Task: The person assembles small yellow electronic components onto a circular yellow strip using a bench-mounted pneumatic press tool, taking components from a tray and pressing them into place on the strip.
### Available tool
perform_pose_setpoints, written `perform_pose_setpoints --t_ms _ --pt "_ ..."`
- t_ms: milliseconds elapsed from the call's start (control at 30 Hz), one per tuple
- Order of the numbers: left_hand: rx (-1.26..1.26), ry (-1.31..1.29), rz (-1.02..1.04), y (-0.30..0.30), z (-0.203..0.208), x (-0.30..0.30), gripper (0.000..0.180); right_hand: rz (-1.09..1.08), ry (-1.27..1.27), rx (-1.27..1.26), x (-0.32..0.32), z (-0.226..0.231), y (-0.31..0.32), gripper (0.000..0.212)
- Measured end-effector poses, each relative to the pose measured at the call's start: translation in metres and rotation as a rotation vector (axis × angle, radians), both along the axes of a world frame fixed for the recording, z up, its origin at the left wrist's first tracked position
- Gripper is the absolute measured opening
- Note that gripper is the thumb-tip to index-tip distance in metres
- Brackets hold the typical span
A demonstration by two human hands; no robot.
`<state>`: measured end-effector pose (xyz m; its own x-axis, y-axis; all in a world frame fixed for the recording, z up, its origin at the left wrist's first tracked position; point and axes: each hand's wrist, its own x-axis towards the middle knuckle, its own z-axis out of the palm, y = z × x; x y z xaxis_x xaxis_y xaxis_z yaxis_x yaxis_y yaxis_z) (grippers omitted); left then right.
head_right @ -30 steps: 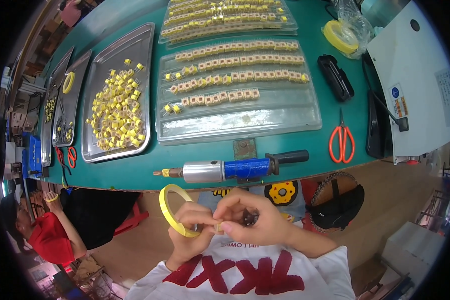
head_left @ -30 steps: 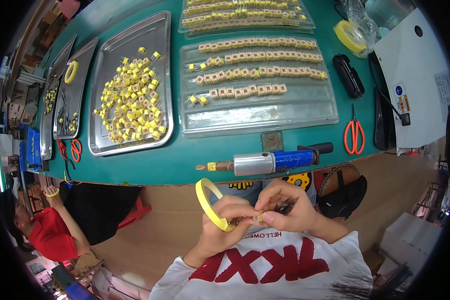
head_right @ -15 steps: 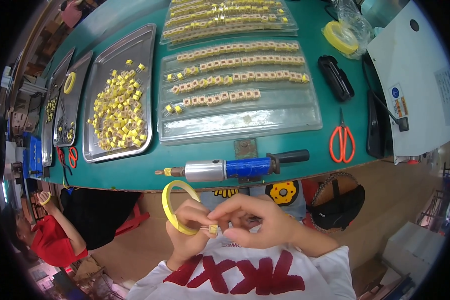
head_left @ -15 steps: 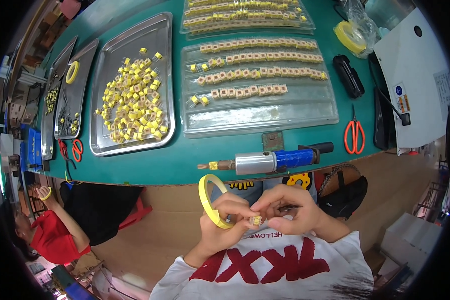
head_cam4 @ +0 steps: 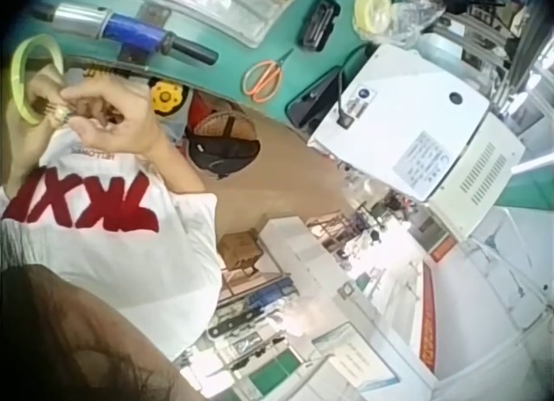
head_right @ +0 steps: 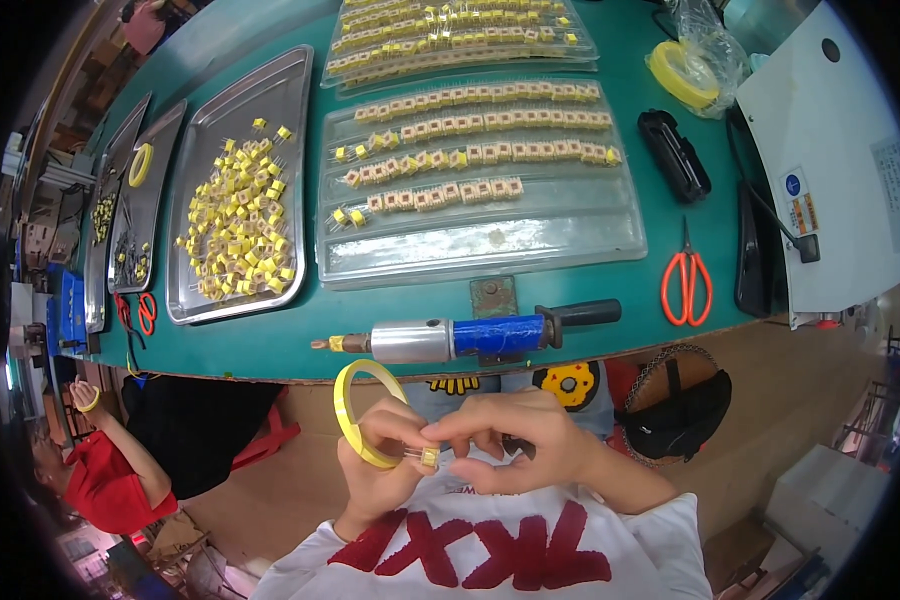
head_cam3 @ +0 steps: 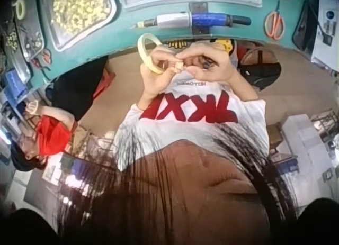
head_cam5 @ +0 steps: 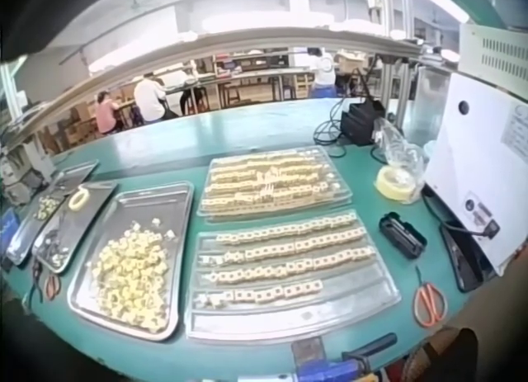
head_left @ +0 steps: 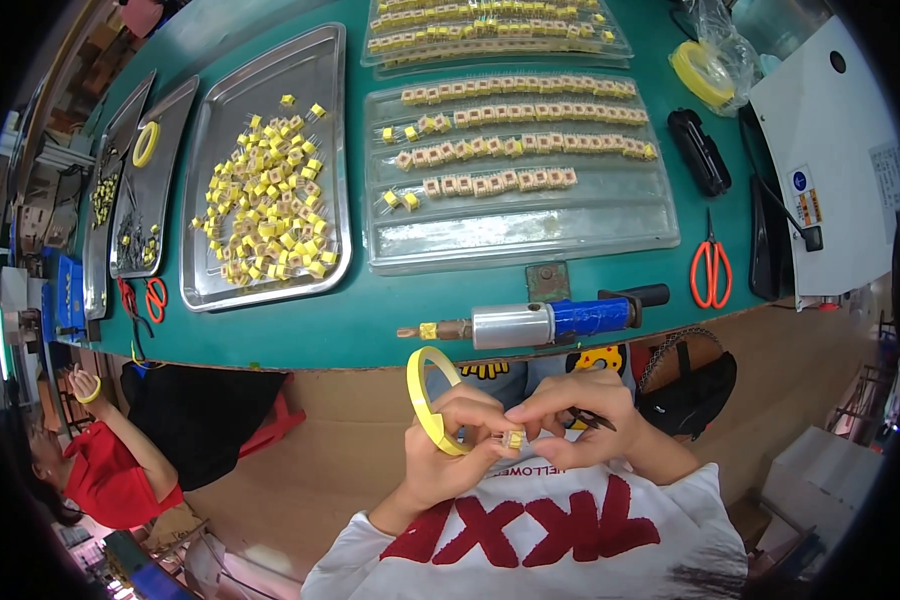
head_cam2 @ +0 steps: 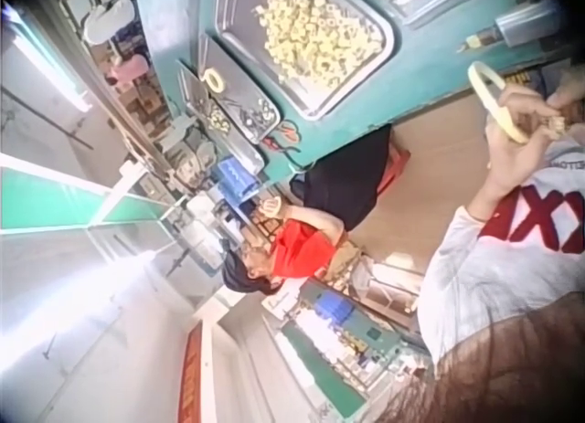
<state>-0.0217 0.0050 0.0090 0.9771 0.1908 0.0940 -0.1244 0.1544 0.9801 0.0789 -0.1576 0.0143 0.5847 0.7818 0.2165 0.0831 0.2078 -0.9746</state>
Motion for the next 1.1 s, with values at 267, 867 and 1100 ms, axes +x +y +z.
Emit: perform_pose_setpoints --t_ms 267,867,1100 --pt "0.136 -0.003 -0.007 0.002 0.004 -0.001 0.023 -0.011 0.108 0.001 -0.005 -0.004 -0.001 0.031" --pt "0.331 -0.091 0.052 0.004 0.004 0.002 0.024 0.103 0.579 0.057 -0.016 -0.001 0.003 0.029" --pt "0.32 -0.085 0.05 0.004 0.005 0.003 0.025 0.132 0.509 0.023 -0.013 -0.001 0.002 0.029"
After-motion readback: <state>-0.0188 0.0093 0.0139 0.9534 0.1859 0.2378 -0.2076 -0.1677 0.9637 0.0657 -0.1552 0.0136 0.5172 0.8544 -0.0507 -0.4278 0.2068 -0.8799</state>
